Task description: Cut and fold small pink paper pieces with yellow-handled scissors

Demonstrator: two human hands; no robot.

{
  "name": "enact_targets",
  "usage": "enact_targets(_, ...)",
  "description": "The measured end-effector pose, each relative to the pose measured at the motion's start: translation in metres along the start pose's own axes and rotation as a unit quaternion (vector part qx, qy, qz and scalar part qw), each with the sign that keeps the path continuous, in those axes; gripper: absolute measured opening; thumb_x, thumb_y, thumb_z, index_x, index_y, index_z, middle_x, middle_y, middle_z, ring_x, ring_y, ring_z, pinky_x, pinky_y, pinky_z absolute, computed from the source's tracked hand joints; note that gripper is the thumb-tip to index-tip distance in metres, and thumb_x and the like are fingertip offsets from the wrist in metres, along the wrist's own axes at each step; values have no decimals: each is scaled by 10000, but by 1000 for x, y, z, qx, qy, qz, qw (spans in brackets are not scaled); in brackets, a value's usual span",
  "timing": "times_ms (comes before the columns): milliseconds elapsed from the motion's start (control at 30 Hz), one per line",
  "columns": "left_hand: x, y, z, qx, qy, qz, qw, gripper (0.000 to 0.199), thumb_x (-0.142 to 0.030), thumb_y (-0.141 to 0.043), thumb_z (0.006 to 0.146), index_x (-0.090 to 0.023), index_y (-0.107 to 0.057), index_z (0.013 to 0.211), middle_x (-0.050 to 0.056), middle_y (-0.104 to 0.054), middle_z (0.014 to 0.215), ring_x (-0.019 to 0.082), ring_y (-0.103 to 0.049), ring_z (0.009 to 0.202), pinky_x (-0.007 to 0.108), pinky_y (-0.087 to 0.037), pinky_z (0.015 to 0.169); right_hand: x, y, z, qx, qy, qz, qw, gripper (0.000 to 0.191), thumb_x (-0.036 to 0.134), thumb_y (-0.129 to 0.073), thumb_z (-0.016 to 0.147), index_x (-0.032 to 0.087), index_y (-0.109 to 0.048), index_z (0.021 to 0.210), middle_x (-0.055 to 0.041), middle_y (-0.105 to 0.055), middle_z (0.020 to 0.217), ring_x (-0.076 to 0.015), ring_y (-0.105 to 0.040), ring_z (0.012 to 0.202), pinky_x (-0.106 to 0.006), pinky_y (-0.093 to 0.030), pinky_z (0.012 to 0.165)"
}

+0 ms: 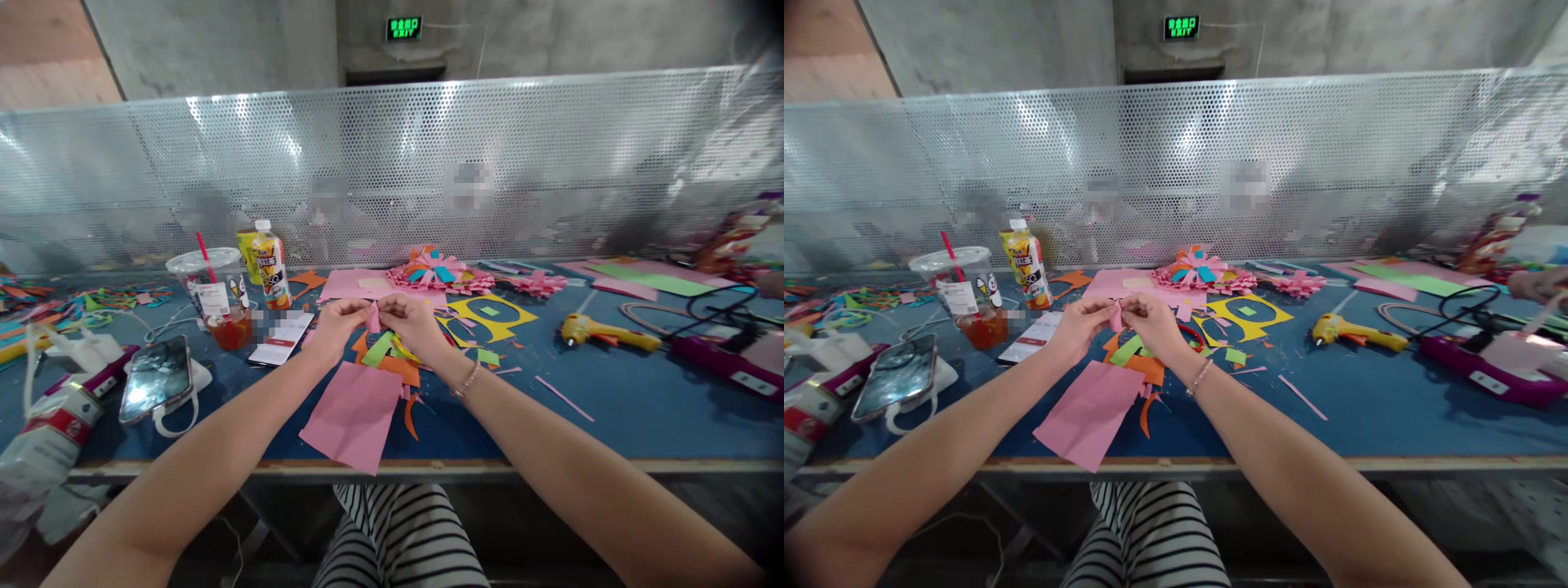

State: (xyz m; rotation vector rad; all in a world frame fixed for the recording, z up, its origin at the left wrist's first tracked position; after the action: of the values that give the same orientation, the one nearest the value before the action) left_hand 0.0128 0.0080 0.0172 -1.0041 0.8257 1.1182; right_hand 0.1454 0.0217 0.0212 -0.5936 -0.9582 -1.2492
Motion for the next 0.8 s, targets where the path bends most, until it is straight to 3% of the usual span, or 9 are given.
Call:
enact_targets(300, 1, 2, 1, -9, 12, 7, 1000, 159, -217, -721, 564, -138, -648, 682, 8, -624, 668, 101, -565, 656, 260, -454, 710, 5, 2, -1, -23, 43, -83, 995, 89, 195, -548, 691, 182, -617, 745, -25, -615, 702, -138, -546, 670, -273, -435, 619)
enact_targets(800, -4, -2, -2, -2, 27, -25, 999, 220, -249, -761, 517, -134, -625, 646, -17, -598, 634, 84, -550, 628, 261, -454, 710, 8, 1, -1, -18, 19, -39, 999, 90, 200, -572, 672, 177, -628, 738, -20, -617, 702, -128, -559, 656, -264, -441, 617)
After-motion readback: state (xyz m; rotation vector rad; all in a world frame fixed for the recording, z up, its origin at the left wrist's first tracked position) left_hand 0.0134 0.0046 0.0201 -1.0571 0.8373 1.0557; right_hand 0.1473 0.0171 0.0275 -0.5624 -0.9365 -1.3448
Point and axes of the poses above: each hand's wrist, its own z-axis towards the middle knuckle, its own y-axis out of the back of the hand, x = y × z, the point moved 2 cm from there along z, towards the middle knuckle
